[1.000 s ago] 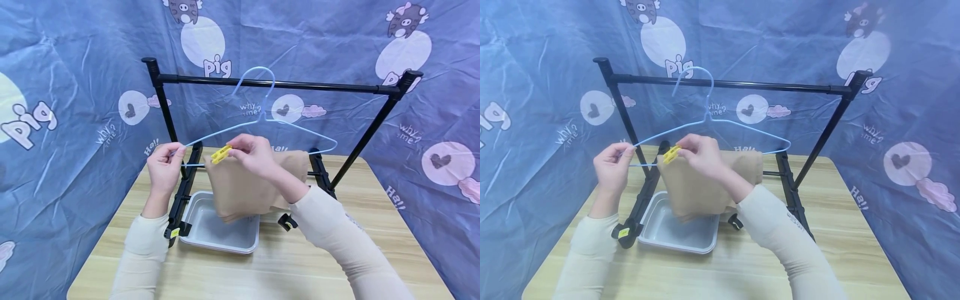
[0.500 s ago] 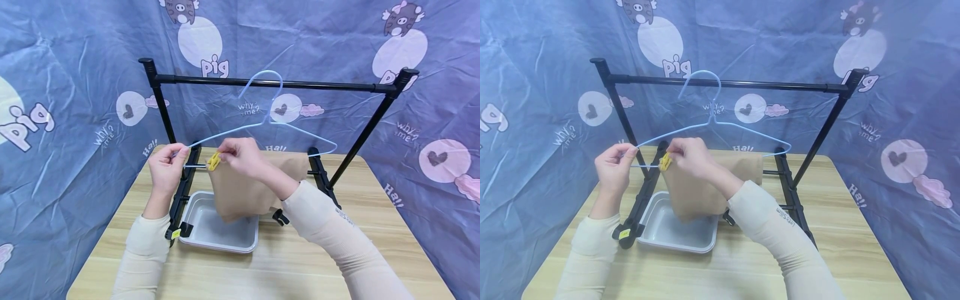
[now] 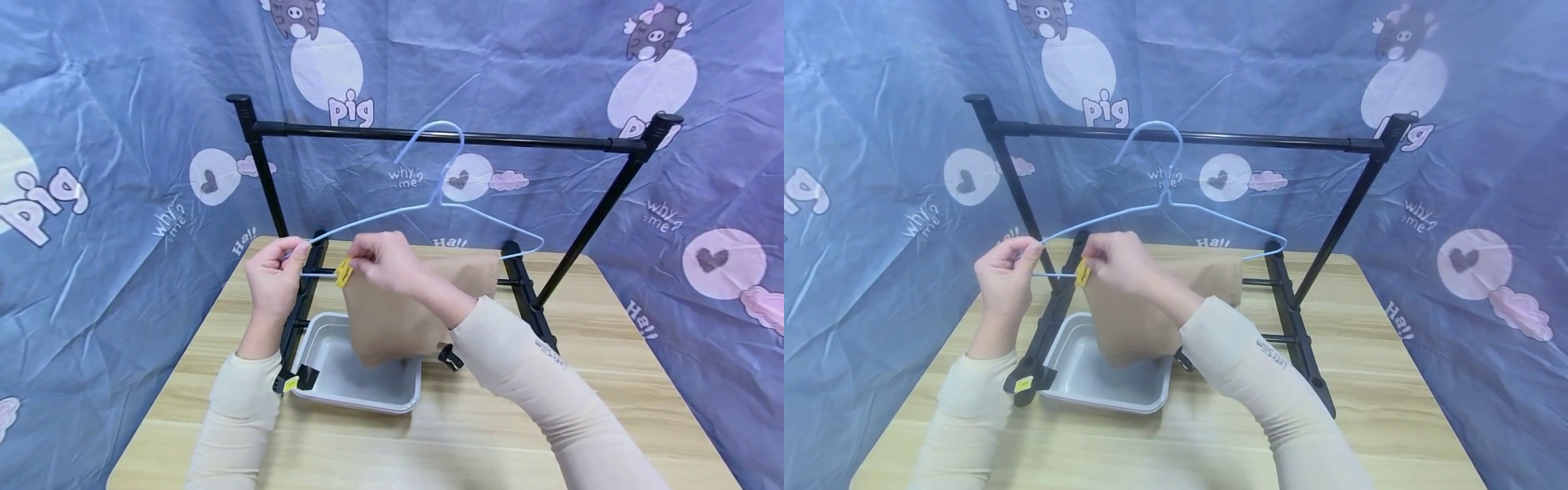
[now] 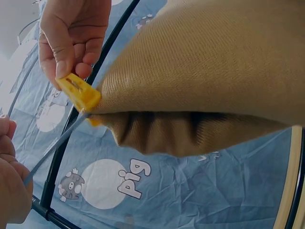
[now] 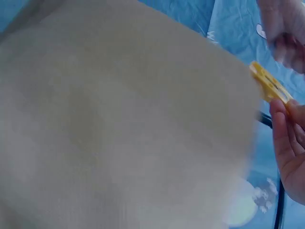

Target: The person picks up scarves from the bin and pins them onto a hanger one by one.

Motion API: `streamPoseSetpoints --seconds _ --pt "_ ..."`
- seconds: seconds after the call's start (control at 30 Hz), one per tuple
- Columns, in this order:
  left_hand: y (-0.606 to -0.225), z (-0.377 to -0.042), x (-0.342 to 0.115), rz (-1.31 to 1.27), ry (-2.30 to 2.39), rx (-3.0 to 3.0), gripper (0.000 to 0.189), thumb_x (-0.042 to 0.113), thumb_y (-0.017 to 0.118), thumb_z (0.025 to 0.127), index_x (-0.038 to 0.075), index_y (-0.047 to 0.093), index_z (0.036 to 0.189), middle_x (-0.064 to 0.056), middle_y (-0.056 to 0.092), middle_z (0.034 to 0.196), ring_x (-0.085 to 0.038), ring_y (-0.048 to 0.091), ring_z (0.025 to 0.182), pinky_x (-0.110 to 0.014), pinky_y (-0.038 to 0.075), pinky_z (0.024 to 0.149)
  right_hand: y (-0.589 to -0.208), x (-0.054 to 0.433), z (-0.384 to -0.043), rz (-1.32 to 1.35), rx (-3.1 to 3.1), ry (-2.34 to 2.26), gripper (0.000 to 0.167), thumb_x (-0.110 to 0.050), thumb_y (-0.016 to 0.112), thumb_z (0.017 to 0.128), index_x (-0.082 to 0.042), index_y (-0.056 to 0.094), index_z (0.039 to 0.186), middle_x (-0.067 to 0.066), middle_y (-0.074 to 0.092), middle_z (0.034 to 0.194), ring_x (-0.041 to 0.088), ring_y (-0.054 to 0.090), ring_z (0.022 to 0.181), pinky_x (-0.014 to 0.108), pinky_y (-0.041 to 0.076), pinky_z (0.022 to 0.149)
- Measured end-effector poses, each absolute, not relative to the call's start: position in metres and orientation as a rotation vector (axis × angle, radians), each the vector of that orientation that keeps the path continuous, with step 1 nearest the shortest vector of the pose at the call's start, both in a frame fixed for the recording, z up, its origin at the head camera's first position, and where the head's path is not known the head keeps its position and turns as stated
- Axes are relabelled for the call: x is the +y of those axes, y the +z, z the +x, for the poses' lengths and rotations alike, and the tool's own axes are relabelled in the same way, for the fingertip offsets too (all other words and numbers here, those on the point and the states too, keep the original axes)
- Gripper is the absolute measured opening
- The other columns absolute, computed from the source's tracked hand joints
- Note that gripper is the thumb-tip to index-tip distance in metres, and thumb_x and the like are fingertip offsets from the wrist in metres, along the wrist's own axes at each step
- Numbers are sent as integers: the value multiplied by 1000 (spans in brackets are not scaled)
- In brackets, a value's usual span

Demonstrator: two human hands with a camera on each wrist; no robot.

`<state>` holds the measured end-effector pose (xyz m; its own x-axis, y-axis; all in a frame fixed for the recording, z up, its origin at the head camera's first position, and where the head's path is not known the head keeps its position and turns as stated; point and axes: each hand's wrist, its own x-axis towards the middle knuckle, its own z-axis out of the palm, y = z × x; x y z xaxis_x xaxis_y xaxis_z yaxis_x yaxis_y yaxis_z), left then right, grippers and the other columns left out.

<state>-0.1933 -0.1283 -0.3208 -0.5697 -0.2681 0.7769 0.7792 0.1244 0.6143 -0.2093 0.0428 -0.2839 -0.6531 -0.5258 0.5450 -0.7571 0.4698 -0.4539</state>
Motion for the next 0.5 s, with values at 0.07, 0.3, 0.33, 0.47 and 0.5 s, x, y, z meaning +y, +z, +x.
streamPoseSetpoints --seconds 0.07,0.3,0.33,0.47,0.5 --pt "-321 -194 -128 -512 -1584 -1563 10 -5 59 76 -14 57 72 10 45 56 -1 30 45 -15 22 41 -285 42 -208 1071 -2399 1012 7 2 63 73 -5 63 73 1 63 69 6 57 62 13 42 58" --pt "-323 -199 -129 -523 -1668 -1526 12 -10 58 74 0 63 70 7 44 53 -2 29 43 -15 22 40 -281 43 -208 1040 -2430 1072 6 2 63 73 -3 63 77 4 64 71 7 58 63 14 43 58" --pt "-323 -199 -130 -525 -1659 -1542 9 -10 58 74 -4 62 70 7 44 54 -2 29 44 -15 22 40 -281 44 -208 1051 -2449 1062 7 1 63 74 -3 63 79 4 64 72 7 58 64 14 43 59" --pt "-323 -198 -131 -537 -1606 -1622 12 -3 61 76 -14 57 74 8 44 55 -3 30 44 -16 23 40 -280 46 -207 1086 -2530 1011 15 -2 63 76 -1 63 91 5 64 77 9 58 68 15 43 62" --pt "-324 -198 -131 -540 -1601 -1636 14 -1 61 77 -14 58 74 8 44 54 -2 30 44 -16 23 40 -280 47 -206 1090 -2551 1004 18 -2 63 76 -1 62 94 5 63 78 10 58 69 16 43 63"
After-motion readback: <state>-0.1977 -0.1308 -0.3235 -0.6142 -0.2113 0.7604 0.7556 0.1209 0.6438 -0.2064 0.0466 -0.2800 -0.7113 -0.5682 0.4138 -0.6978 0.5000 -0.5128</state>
